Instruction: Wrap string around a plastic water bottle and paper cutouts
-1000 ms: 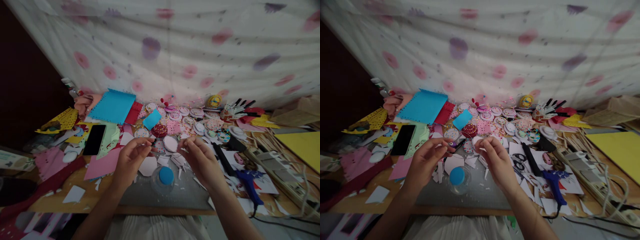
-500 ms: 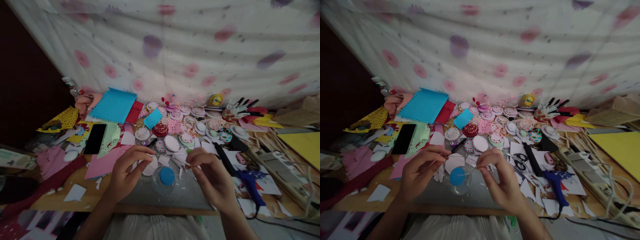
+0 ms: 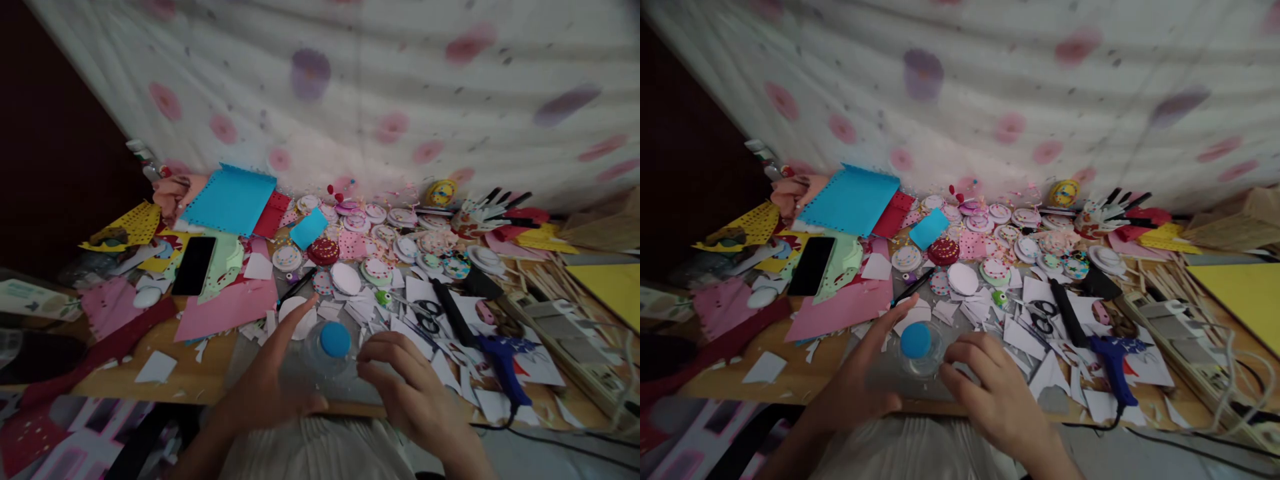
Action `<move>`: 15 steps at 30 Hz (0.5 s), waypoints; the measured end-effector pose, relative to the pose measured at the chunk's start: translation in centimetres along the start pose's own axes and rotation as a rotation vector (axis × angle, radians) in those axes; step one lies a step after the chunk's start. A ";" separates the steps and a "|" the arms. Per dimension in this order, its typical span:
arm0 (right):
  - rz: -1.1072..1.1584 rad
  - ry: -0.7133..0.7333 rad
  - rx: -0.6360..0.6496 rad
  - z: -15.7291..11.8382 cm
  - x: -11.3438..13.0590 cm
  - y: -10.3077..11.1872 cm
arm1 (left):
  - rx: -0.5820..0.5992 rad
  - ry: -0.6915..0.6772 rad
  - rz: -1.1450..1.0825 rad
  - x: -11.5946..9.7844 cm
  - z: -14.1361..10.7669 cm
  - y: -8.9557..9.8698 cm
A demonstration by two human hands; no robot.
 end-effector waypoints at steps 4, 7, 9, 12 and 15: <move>0.137 -0.098 0.006 -0.4 -1.2 0.1 | -0.016 0.041 0.004 1.3 0.9 -0.6; 0.189 -0.110 0.012 -0.8 -1.1 0.2 | -0.023 -0.041 -0.102 0.6 1.3 -1.1; 0.236 -0.117 0.028 -1.0 -0.9 0.1 | -0.056 -0.076 -0.146 0.2 1.4 -0.9; 0.284 -0.128 0.042 -1.2 -0.7 -0.2 | -0.100 -0.074 -0.172 -0.2 1.6 -0.5; 0.307 -0.206 -0.067 -1.0 -1.7 0.4 | -0.047 -0.100 -0.222 -0.2 1.8 -0.9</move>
Point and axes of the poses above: each hand's wrist, its own z-axis towards the middle knuckle, its own y-axis out of the back of the hand, x = y × z, the point moved 10 cm from there along z, towards the middle knuckle, and after that the axes turned 7 degrees about -y, right-handed, at the moved point
